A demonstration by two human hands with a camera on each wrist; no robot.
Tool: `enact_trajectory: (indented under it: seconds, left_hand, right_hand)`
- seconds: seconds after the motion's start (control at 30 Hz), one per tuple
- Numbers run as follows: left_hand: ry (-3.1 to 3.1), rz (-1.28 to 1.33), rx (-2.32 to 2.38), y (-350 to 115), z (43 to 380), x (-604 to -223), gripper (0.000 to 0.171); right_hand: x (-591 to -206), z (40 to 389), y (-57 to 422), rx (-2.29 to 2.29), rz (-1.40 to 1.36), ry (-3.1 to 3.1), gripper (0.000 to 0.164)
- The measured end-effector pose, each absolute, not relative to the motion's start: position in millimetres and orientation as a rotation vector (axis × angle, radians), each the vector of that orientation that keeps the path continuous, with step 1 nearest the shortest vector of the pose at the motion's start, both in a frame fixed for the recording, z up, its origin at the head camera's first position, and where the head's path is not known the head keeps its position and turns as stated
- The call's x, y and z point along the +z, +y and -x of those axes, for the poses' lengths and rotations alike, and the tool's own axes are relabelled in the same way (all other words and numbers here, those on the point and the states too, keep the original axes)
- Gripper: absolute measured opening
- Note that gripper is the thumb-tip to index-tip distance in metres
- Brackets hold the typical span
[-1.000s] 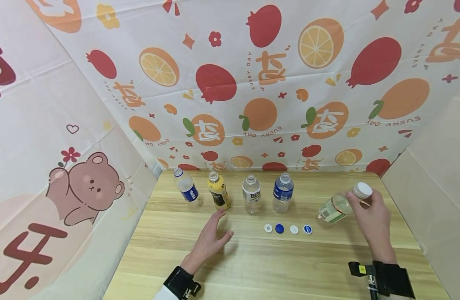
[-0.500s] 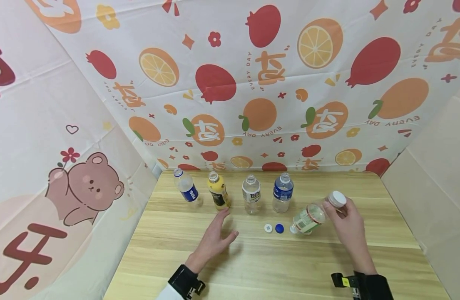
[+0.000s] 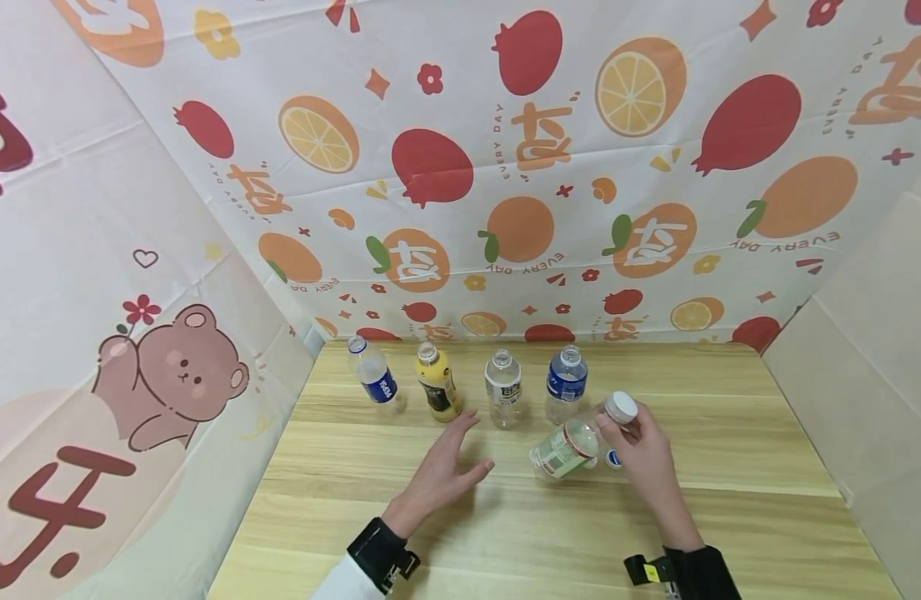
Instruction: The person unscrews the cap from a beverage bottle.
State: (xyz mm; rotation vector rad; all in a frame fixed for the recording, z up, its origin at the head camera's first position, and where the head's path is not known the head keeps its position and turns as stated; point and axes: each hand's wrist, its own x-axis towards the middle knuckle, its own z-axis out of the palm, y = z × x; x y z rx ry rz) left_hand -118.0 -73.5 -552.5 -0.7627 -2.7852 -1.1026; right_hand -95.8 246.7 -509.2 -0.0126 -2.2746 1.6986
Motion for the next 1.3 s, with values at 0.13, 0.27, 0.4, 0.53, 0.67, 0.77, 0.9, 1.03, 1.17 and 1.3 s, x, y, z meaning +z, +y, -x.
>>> enact_trajectory:
  seconds: [0.13,0.27,0.4,0.53,0.67,0.77,0.9,1.03,1.17,1.3]
  left_hand:
    - [-2.773,0.817,-1.105,-64,118,-550,0.076]
    - [-2.750,0.867,-1.110,-54,117,-549,0.078]
    - [-2.752,0.886,-1.146,-44,117,-548,0.082]
    - [-2.756,0.888,-1.177,-36,119,-545,0.089]
    - [-2.745,0.904,-1.226,-29,120,-543,0.092]
    - [-2.735,0.921,-1.245,-26,121,-544,0.093]
    - [-2.719,0.936,-1.207,-24,121,-548,0.095]
    - [-2.701,0.945,-1.150,-22,120,-549,0.093]
    - [-2.711,0.939,-1.119,-20,119,-548,0.090]
    - [-2.734,0.923,-1.100,-19,119,-548,0.089]
  right_hand:
    - [-512,97,231,1.766,-0.028,-2.244,0.033]
    - [-513,98,218,1.831,-0.047,-2.232,0.034]
    - [-514,100,207,1.866,-0.071,-2.221,0.033]
    - [-515,101,198,1.873,-0.081,-2.243,0.035]
    - [-515,101,190,1.902,-0.070,-2.265,0.039]
    - [-514,100,186,1.924,-0.062,-2.269,0.040]
    - [-516,99,182,1.931,-0.092,-2.251,0.038]
    - [-520,99,178,1.950,-0.157,-2.213,0.034]
    - [-522,98,175,1.961,-0.186,-2.220,0.036]
    - [-524,97,175,1.963,-0.207,-2.231,0.039]
